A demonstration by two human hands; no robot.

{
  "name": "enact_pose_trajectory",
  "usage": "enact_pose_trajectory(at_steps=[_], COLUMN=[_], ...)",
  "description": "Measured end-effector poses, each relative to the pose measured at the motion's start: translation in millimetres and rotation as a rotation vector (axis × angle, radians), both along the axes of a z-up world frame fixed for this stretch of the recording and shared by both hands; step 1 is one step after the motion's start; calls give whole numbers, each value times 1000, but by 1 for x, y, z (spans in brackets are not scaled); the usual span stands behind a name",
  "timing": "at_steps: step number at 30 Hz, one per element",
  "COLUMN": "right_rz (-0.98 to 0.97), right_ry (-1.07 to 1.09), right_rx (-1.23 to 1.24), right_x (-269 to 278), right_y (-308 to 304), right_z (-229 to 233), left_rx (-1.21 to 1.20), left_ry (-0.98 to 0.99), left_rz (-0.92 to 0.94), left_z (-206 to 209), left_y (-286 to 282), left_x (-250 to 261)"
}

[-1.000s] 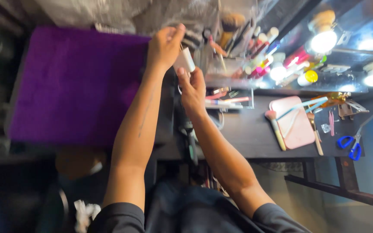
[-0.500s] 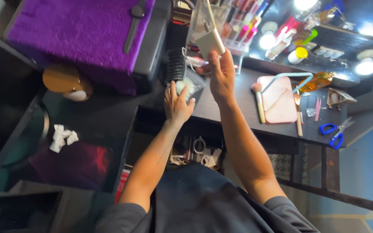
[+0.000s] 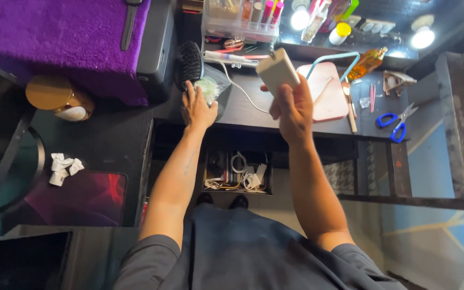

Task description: The person organizes various household and desk items into drawers and a desk area.

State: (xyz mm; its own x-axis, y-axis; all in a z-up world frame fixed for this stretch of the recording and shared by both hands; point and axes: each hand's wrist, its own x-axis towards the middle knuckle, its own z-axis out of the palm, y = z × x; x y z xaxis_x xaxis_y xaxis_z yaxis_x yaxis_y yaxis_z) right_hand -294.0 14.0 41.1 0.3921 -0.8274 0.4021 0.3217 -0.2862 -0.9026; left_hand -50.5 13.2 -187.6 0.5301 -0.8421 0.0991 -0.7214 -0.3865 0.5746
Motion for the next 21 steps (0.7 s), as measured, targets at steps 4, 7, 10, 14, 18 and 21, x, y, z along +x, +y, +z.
enact_pose_trajectory(at_steps=[4,7,10,14,18,21], right_rz=[-21,-29,-60,-152,-175,-151], right_ry=[-51,-129,-193,-149,-45,13], right_rx=[35,78,75,61,129,156], right_x=[-19,-35,-40,-43,-34,-22], right_y=[24,43,60,65,52,51], right_z=[-8,-9,4,-1,-18,-27], left_rx=[31,21,78,94,18,-76], left_ry=[44,26,22,53,47,42], left_rz=[-30,-59,-84,-75,-86,-75], left_z=[13,9,21,24,8,-13], left_y=[6,7,9,10,6,4], left_x=[5,5,5,1,-8,-12])
